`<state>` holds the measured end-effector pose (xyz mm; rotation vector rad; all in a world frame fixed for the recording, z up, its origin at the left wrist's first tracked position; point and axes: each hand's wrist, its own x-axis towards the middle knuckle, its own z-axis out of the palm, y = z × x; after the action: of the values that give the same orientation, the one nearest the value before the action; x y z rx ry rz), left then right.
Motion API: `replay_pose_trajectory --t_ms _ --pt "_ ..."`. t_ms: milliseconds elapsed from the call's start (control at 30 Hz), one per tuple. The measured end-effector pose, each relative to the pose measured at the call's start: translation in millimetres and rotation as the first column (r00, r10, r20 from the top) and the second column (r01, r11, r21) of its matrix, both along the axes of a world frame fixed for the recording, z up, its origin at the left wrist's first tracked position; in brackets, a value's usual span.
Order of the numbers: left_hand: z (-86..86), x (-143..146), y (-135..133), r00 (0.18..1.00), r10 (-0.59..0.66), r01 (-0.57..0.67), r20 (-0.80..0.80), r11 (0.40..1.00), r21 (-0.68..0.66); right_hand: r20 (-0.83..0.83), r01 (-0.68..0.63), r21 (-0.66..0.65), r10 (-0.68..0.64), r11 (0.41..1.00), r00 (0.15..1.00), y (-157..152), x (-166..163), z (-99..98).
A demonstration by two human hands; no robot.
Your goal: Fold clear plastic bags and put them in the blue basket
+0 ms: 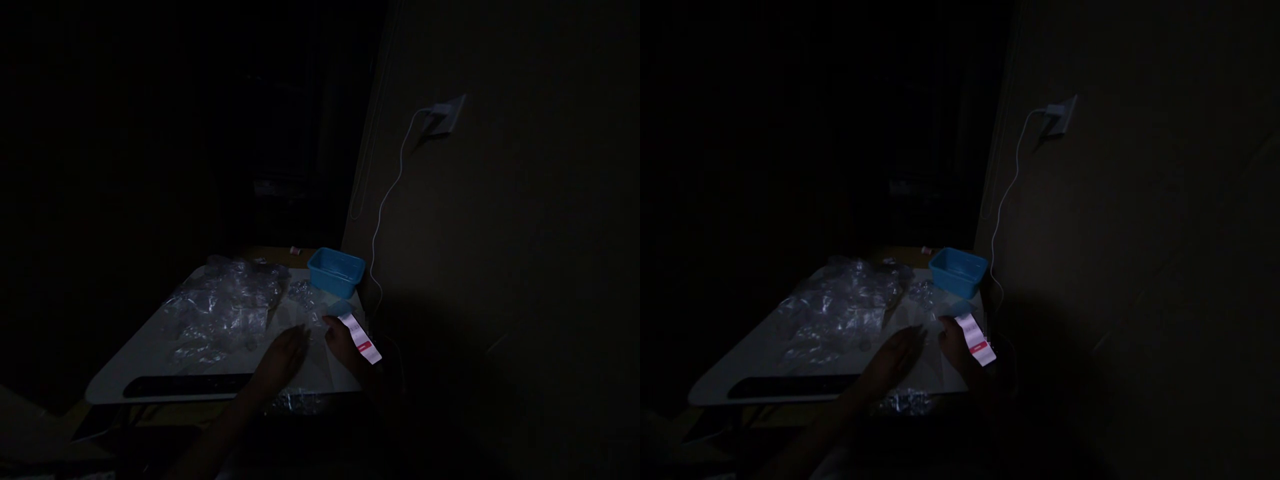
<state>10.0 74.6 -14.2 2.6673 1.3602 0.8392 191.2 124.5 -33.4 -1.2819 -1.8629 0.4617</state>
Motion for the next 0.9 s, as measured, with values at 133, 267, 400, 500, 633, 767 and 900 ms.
replay_pose_trajectory --t_ms 133,267,400,500,633,767,900 --pt "9.5 -33 -11 0.999 -0.027 0.029 0.029 0.997 -0.075 0.228 -0.119 0.041 0.107 0.992 0.968 -25 12 5.7" --pt "3.8 -60 -32 0.997 -0.075 0.071 -0.029 0.99 -0.123 0.43 -0.261 -0.051 0.257 0.964 0.865 -57 27 9.5" --pt "0.3 -65 -50 0.97 -0.211 0.193 -0.118 0.97 -0.144 0.53 -0.366 -0.091 0.356 0.926 0.77 -87 40 12.1" --pt "-4.3 -61 -54 0.955 -0.226 0.206 -0.194 0.971 -0.118 0.575 -0.415 -0.081 0.383 0.906 0.723 -99 45 11.7" --pt "-20.9 -55 -47 0.953 -0.157 0.151 -0.259 0.988 -0.043 0.637 -0.387 -0.062 0.335 0.92 0.694 -102 41 6.9" --pt "-37.5 -52 -41 0.955 -0.159 0.158 -0.251 0.987 -0.023 0.657 -0.309 -0.013 0.24 0.951 0.714 -103 29 4.3" --pt "-44.8 -49 -40 0.986 -0.102 0.098 -0.13 0.995 -0.034 0.595 -0.299 0.031 0.223 0.954 0.772 -107 21 1.3"
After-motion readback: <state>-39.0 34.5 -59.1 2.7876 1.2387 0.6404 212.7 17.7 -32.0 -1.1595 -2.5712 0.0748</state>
